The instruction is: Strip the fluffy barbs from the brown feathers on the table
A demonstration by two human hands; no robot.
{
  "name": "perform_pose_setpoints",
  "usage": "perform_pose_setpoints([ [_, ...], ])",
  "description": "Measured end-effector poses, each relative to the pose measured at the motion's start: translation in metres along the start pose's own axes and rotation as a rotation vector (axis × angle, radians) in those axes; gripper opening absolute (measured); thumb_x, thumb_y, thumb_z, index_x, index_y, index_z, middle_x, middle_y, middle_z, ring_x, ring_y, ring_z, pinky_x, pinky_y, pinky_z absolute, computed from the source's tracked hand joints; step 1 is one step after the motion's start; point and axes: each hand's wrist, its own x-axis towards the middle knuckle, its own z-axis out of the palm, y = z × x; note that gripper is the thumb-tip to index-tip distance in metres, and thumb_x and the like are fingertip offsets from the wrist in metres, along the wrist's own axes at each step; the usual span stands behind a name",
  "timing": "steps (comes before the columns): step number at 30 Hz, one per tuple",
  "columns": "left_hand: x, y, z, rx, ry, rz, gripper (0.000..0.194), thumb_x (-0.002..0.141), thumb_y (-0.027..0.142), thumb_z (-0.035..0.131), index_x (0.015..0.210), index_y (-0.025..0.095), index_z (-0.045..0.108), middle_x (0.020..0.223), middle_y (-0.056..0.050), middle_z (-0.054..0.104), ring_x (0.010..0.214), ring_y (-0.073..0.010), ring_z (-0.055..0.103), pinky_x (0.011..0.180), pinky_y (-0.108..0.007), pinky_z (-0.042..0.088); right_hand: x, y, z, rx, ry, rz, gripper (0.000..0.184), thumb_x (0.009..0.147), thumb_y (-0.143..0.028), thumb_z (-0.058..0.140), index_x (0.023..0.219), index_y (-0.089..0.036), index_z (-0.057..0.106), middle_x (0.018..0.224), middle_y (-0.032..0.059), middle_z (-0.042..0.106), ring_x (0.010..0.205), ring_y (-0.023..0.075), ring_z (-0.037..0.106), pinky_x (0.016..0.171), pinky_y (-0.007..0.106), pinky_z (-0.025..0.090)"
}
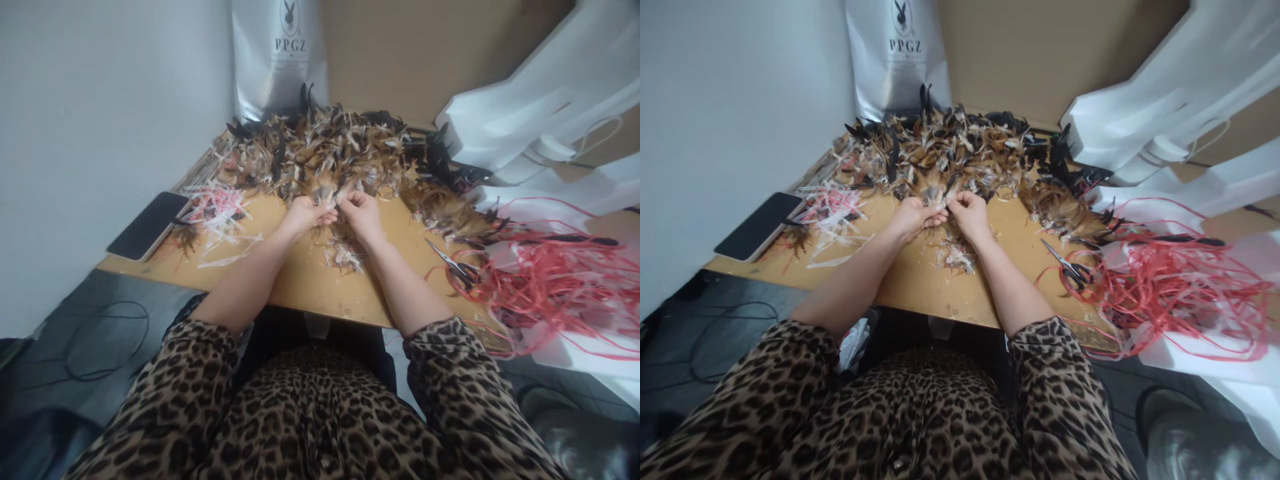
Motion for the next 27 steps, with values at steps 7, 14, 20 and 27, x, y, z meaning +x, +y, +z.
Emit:
perform_pose_setpoints([
  [7,-0.0013,0.0029,0.0006,-0.040,0.054,-0.011,0.008,0.075,0.010,0.071,0.075,0.004,0.065,0.062,-0.007,0.068,0.053,-0.0080,0.064,0.058,-0.017,0.051,-0.0028,-0.0040,0.0022,0.105,0.004,0.100,0.032,0.062,-0.044,0.076,0.061,-0.018,0.058,0.050,-0.0047,0.049,0.046,0.0061,0.035,0.045,0.022,0.025],
  [14,0.0016,0.0010,-0.0031,-0.086,0.032,-0.015,0.009,0.076,0.013,0.071,0.074,0.005,0.067,0.069,-0.010,0.071,0.057,-0.0084,0.065,0.058,-0.017,0.052,-0.0047,-0.0079,0.0009,0.183,-0.054,0.184,0.037,0.056,-0.047,0.080,0.062,-0.018,0.057,0.049,-0.0052,0.050,0.045,0.0051,0.036,0.045,0.022,0.025],
  [20,0.0015,-0.0015,-0.0038,-0.072,0.007,-0.024,0.007,0.077,0.010,0.070,0.077,0.004,0.067,0.066,-0.008,0.070,0.056,-0.0083,0.065,0.059,-0.017,0.052,-0.0040,-0.0049,0.0008,0.187,-0.032,0.169,0.034,0.054,-0.040,0.081,0.063,-0.018,0.057,0.054,-0.0057,0.054,0.049,0.0056,0.042,0.048,0.021,0.032],
  [27,0.0004,-0.0003,-0.0034,-0.039,-0.025,0.013,0.009,0.074,0.010,0.072,0.073,0.004,0.066,0.063,-0.006,0.068,0.052,-0.0065,0.062,0.056,-0.016,0.050,-0.0022,-0.0026,-0.0006,0.263,-0.083,0.238,0.037,0.049,-0.037,0.084,0.070,-0.018,0.060,0.063,-0.0041,0.062,0.056,0.0082,0.053,0.056,0.023,0.042],
])
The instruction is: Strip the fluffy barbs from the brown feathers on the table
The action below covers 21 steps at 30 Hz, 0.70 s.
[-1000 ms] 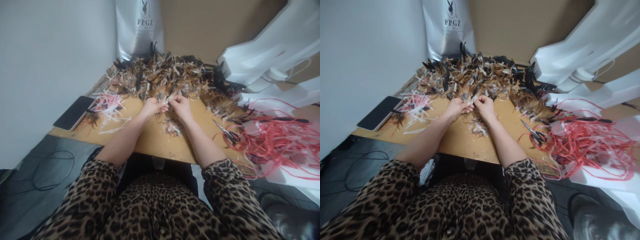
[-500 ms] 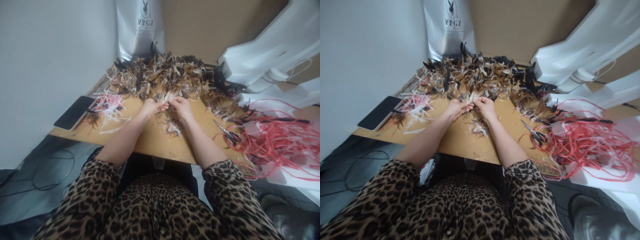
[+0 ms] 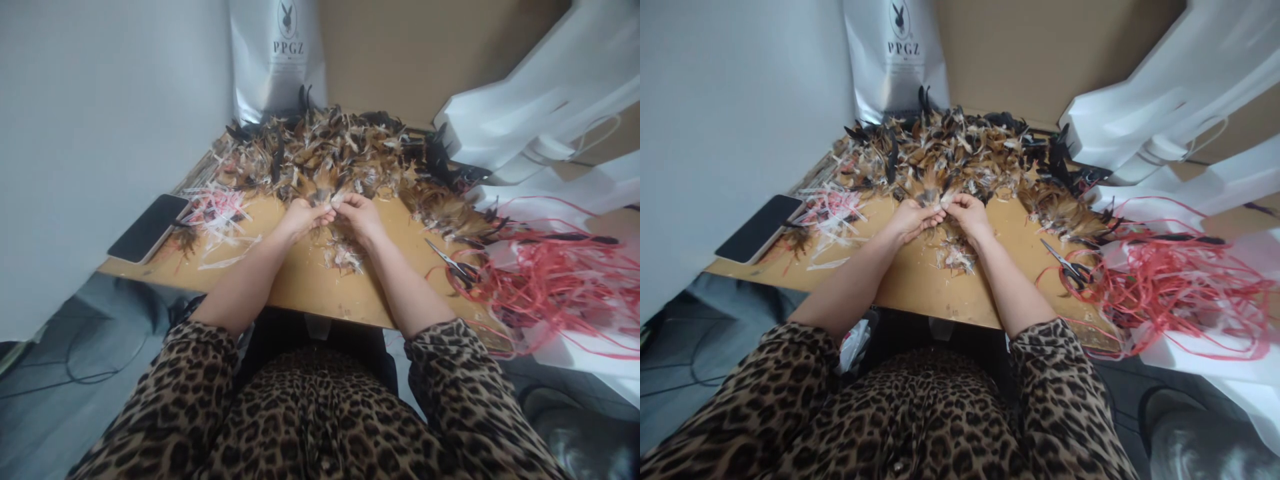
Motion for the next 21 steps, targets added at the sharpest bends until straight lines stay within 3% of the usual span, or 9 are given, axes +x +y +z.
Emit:
perform_pose_setpoints([
  [7,-0.003,0.000,-0.003,0.067,-0.109,0.023,0.019,0.072,0.018,0.076,0.083,0.005,0.068,0.071,-0.009,0.071,0.057,-0.0087,0.065,0.057,-0.018,0.051,0.001,0.000,-0.003,0.010,0.011,-0.012,0.039,0.047,-0.041,0.086,0.064,-0.018,0.059,0.057,-0.0058,0.059,0.050,0.0068,0.049,0.052,0.022,0.039],
  [13,0.000,-0.003,-0.008,0.202,-0.210,0.035,0.017,0.074,0.020,0.074,0.080,0.005,0.068,0.073,-0.011,0.072,0.054,-0.0109,0.065,0.052,-0.019,0.051,0.002,0.000,-0.012,-0.020,-0.097,-0.014,0.034,0.048,-0.037,0.086,0.062,-0.018,0.062,0.059,-0.0034,0.062,0.055,0.0084,0.053,0.056,0.023,0.041],
  [21,-0.001,-0.001,-0.006,0.405,-0.253,0.039,0.024,0.072,0.026,0.076,0.073,0.005,0.064,0.068,-0.014,0.071,0.051,-0.0139,0.065,0.048,-0.021,0.051,-0.005,-0.010,-0.017,-0.353,-0.147,-0.127,0.030,0.058,-0.034,0.080,0.056,-0.016,0.057,0.053,-0.0033,0.056,0.051,0.0074,0.044,0.050,0.022,0.032],
])
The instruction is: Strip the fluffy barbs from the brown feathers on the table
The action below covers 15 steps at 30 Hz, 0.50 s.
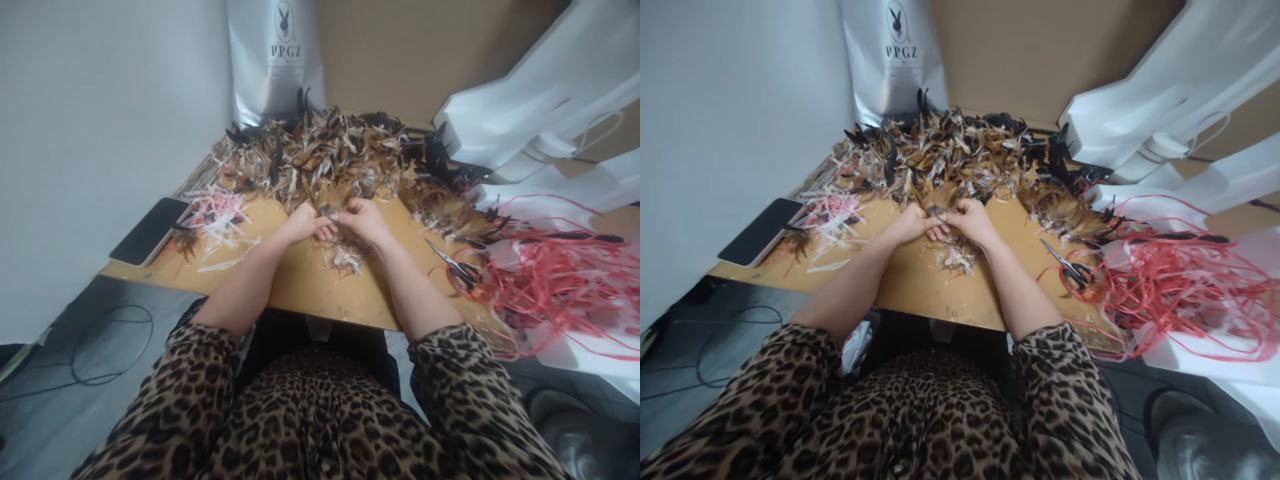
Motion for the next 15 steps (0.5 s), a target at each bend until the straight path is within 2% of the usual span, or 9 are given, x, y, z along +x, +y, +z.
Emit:
perform_pose_setpoints([
  [4,0.004,-0.005,-0.001,0.106,-0.029,-0.007,0.029,0.072,0.035,0.076,0.072,0.008,0.063,0.054,-0.009,0.066,0.046,-0.0133,0.063,0.046,-0.019,0.049,-0.003,-0.002,0.003,-0.153,-0.045,-0.036,0.028,0.062,-0.036,0.076,0.058,-0.015,0.058,0.052,-0.0020,0.056,0.051,0.0087,0.043,0.049,0.023,0.031],
  [7,0.005,-0.007,0.000,0.150,-0.007,-0.010,0.019,0.078,0.027,0.070,0.078,0.009,0.064,0.051,-0.006,0.065,0.043,-0.0129,0.061,0.045,-0.020,0.049,-0.004,-0.001,0.008,-0.194,-0.017,-0.046,0.026,0.063,-0.036,0.074,0.064,-0.015,0.059,0.055,-0.0023,0.055,0.052,0.0088,0.043,0.049,0.023,0.031],
  [11,0.004,-0.007,0.003,0.189,0.008,-0.003,0.008,0.081,0.014,0.061,0.086,0.008,0.064,0.047,-0.002,0.062,0.040,-0.0118,0.059,0.044,-0.019,0.047,-0.005,0.001,0.016,-0.220,0.059,-0.045,0.023,0.064,-0.033,0.070,0.061,-0.015,0.055,0.054,-0.0022,0.053,0.053,0.0092,0.043,0.050,0.023,0.032],
  [13,0.003,-0.007,0.004,0.195,0.021,-0.005,0.006,0.081,0.011,0.059,0.083,0.009,0.064,0.047,-0.001,0.062,0.039,-0.0108,0.057,0.043,-0.019,0.046,-0.005,0.001,0.019,-0.218,0.092,-0.049,0.021,0.065,-0.032,0.067,0.060,-0.016,0.054,0.054,-0.0025,0.052,0.052,0.0090,0.043,0.051,0.023,0.031],
  [15,0.003,-0.007,0.005,0.215,0.044,-0.023,0.012,0.081,0.009,0.056,0.071,0.010,0.062,0.047,-0.003,0.063,0.038,-0.0095,0.056,0.042,-0.018,0.045,-0.006,0.000,0.020,-0.220,0.122,-0.056,0.021,0.065,-0.030,0.066,0.058,-0.016,0.051,0.052,-0.0034,0.050,0.051,0.0082,0.041,0.050,0.023,0.030],
])
